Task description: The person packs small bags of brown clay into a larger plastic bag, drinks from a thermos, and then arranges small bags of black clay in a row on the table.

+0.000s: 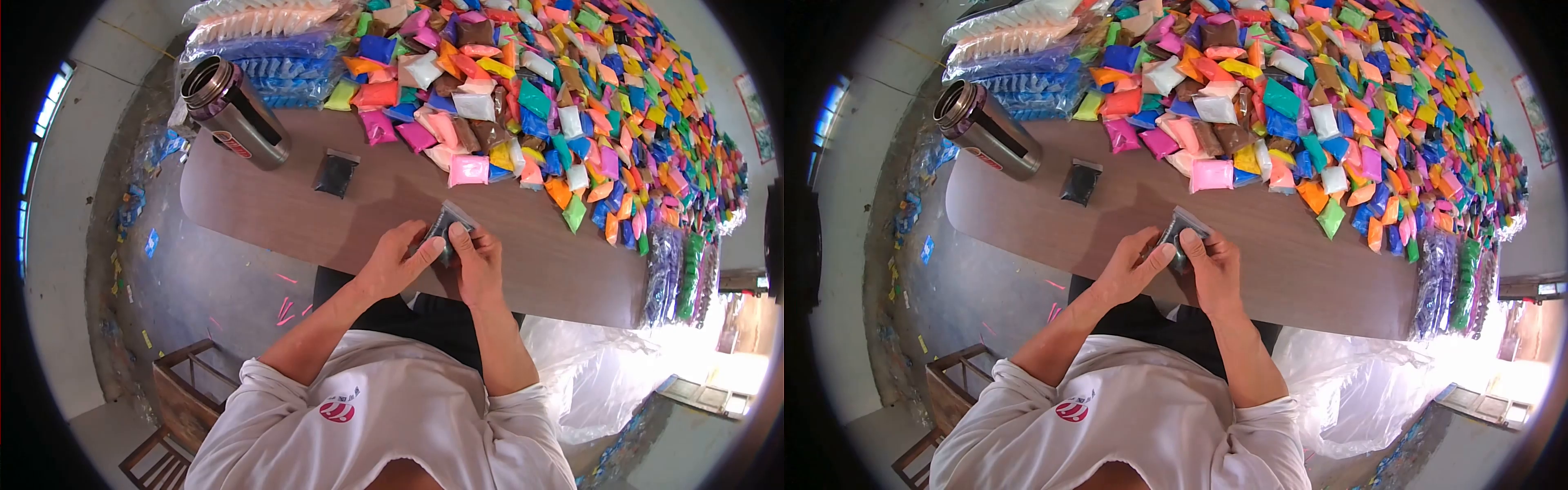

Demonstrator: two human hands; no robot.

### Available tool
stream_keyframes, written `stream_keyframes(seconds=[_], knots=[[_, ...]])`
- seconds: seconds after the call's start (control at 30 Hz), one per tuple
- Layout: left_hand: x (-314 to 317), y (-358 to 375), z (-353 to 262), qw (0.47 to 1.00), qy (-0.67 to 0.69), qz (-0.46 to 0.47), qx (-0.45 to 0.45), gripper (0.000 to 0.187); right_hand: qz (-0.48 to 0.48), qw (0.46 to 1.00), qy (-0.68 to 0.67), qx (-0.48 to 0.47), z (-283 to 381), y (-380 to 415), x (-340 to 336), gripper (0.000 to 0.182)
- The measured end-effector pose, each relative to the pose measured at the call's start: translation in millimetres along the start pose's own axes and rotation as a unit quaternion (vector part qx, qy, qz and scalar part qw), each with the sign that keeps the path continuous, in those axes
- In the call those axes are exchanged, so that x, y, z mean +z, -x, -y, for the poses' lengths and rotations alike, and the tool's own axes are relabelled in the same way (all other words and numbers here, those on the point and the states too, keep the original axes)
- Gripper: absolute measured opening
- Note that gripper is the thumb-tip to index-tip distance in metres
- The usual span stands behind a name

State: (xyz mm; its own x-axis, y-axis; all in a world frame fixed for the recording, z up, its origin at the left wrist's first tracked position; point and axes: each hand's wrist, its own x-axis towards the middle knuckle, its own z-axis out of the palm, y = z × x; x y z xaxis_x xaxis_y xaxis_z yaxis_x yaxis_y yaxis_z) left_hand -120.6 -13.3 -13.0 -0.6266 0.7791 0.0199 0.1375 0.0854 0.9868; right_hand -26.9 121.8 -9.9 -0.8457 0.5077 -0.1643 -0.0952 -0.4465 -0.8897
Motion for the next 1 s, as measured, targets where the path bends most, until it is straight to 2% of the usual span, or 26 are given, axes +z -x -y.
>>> stream_keyframes(seconds=[0.03,0.13,0.23,0.33,0.43,0.53,0.63,0.73,0.77,0.87,1.0], knots=[[-1,0,0,1.0,0.009,0.002,-0.002,0.039,-0.01,1.0,-0.014,0.007,2,0,3,0.028],[4,4,3,0.999,-0.023,-0.023,0.022,0.039,0.04,0.984,0.155,0.077,16,3,-10,0.034],[8,3,3,0.994,-0.062,-0.033,0.087,0.04,0.046,0.972,0.189,0.135,26,11,-13,0.038],[8,-1,-2,0.986,-0.111,-0.018,0.125,0.041,0.035,0.985,0.149,0.082,19,16,-15,0.036],[10,-4,-3,0.989,-0.09,-0.028,0.116,0.042,0.008,0.987,0.155,0.035,14,10,-10,0.033],[8,-3,4,0.997,-0.056,-0.048,0.037,0.044,-0.011,0.987,0.155,0.028,26,-5,7,0.026],[8,1,-1,0.996,0.057,-0.054,-0.037,0.038,0.015,0.978,0.206,0.033,40,-34,9,0.021],[12,0,8,0.972,-0.147,-0.038,0.182,0.032,0.05,0.987,0.137,0.07,38,-74,9,0.018],[13,1,6,0.968,-0.16,-0.041,0.188,0.03,0.044,0.985,0.134,0.094,32,-83,17,0.02],[16,2,1,0.961,-0.177,-0.055,0.204,0.026,0.127,0.951,0.257,0.112,10,-96,42,0.017],[16,3,6,0.968,-0.146,-0.067,0.194,0.021,0.097,0.956,0.263,0.08,-13,-102,60,0.024]])
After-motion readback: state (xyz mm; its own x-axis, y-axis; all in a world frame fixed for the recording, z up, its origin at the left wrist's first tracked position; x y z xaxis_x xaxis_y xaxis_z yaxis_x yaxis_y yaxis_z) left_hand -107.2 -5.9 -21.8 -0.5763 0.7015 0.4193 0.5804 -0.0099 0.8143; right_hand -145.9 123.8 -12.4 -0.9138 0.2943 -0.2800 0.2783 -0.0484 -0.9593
